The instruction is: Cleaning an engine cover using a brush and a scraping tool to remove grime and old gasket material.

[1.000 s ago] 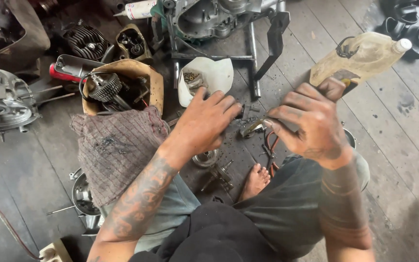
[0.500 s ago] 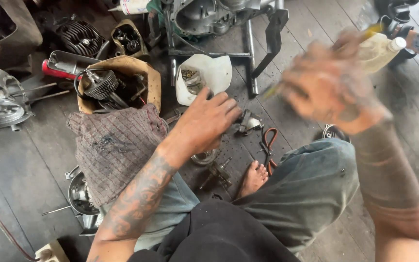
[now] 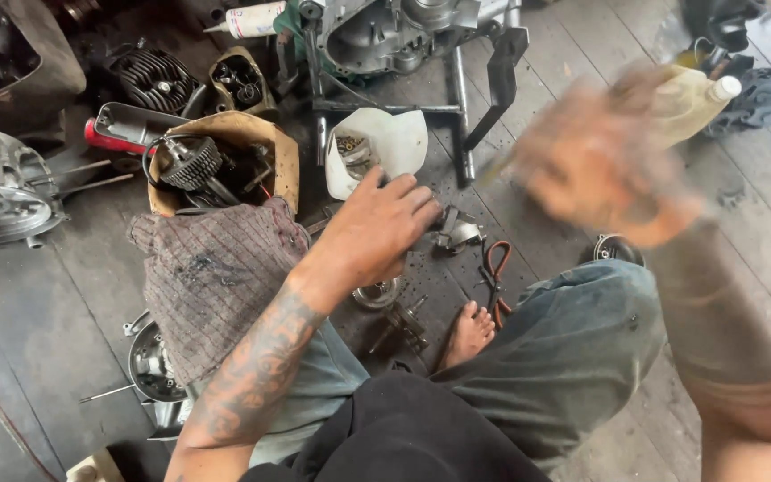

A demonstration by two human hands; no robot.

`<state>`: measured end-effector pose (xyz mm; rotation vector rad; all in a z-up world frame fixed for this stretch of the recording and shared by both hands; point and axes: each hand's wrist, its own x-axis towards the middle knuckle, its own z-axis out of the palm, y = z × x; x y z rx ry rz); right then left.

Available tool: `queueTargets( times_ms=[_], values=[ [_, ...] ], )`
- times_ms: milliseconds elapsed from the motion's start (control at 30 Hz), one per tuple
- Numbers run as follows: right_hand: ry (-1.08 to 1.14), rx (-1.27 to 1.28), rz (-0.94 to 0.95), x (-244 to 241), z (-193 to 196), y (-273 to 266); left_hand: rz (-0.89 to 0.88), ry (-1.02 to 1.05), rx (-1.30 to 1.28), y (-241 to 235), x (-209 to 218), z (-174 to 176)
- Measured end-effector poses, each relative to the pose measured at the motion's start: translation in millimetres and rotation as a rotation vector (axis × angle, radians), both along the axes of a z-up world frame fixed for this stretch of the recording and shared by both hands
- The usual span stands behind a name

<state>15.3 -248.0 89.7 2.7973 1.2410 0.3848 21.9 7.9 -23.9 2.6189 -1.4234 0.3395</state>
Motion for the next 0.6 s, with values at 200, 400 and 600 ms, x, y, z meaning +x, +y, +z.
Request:
queueTargets(
  times_ms=[200,400,600],
  values=[
    [0.035,0.075,0.118,-14.7,-3.4,13.8,-0.016,0.051,-0.058,1.5,-0.8,0.7],
    [-0.042,0.144,0.064,-7.2,-1.2,11.2,0.012,0.043,-0.031,3.8,-1.7,5.5],
    [-0.230,0.084,-0.030,0.4,-3.3,0.8,0.020,0.065,-0.104,6.6,-3.3,8.7]
  ],
)
